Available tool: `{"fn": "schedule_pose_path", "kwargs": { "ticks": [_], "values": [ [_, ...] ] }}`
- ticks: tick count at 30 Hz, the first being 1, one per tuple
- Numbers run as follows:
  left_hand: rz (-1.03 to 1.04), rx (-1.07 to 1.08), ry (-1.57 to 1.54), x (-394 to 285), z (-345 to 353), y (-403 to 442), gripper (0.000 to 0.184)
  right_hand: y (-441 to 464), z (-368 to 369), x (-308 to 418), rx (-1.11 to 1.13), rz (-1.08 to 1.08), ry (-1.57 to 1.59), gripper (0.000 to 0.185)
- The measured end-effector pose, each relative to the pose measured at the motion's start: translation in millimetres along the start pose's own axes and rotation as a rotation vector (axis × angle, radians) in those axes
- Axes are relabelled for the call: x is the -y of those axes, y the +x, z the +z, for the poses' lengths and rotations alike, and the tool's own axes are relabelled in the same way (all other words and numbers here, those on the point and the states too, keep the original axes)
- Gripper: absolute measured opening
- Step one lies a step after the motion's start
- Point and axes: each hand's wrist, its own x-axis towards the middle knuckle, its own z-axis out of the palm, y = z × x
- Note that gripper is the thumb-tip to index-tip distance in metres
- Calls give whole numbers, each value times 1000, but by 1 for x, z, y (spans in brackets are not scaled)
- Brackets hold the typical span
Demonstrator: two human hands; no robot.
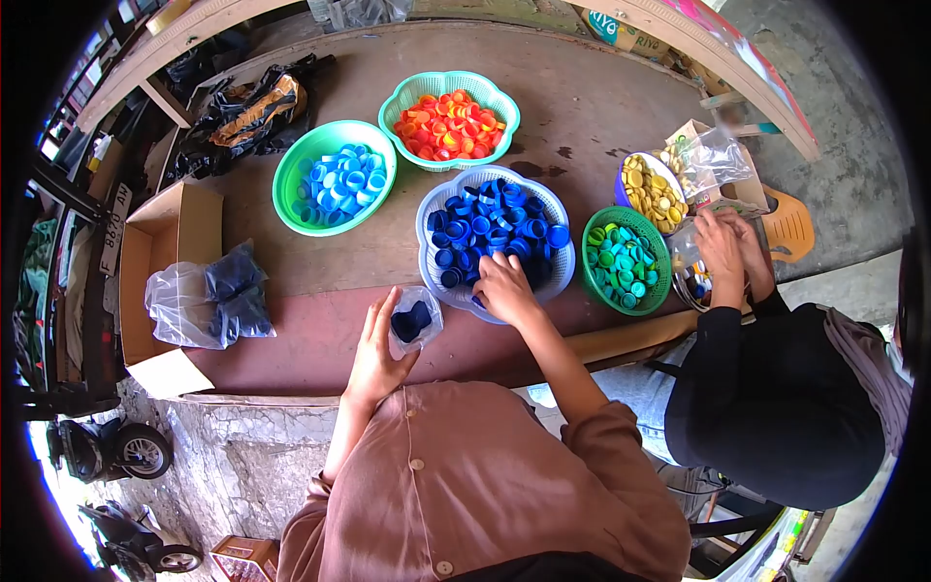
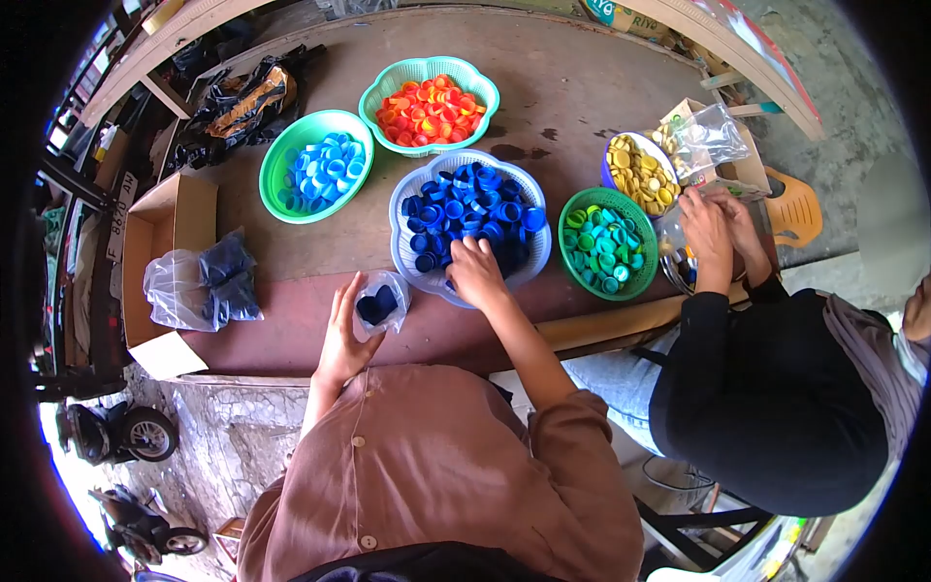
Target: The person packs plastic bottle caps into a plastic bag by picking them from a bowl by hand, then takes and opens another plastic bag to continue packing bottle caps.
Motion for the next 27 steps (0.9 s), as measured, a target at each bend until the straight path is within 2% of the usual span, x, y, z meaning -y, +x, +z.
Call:
{"fn": "schedule_pose_path", "kwargs": {
  "ticks": [2, 6, 13, 18, 20, 21, 23, 24, 25, 27],
  "values": [
    [-9, -1, -3, -1, 0, 0, 82, 10, -4, -1, 179, 58, -98, 6],
    [-27, -14, -6, 0, -2, -1, 82, 14, -1, -6, 263, 94, -178, 8],
    [-24, -19, -11, -1, 0, -1, 81, 14, 19, 3, 191, 216, -309, 12],
    [-24, -26, -24, -1, 0, -2, 82, 6, 5, 8, 226, 227, -219, 9],
    [-14, -22, -25, 0, 0, -2, 82, 3, -9, 12, 84, 269, 87, 6],
    [-6, -15, -28, 0, 0, -2, 83, 2, -2, 5, 84, 266, 86, 6],
    [-10, -20, -22, -1, -1, -2, 83, 0, 16, -10, -160, 369, 718, 9],
    [-16, -22, -16, -1, -1, -2, 84, -5, 20, -12, -236, 381, 937, 16],
    [-14, -20, -17, 0, -1, -2, 84, -6, 5, -6, -138, 539, 1211, 20],
    [-13, -1, -31, 0, 0, -1, 84, -10, -4, -1, -142, 690, 1470, 22]
  ]
}}
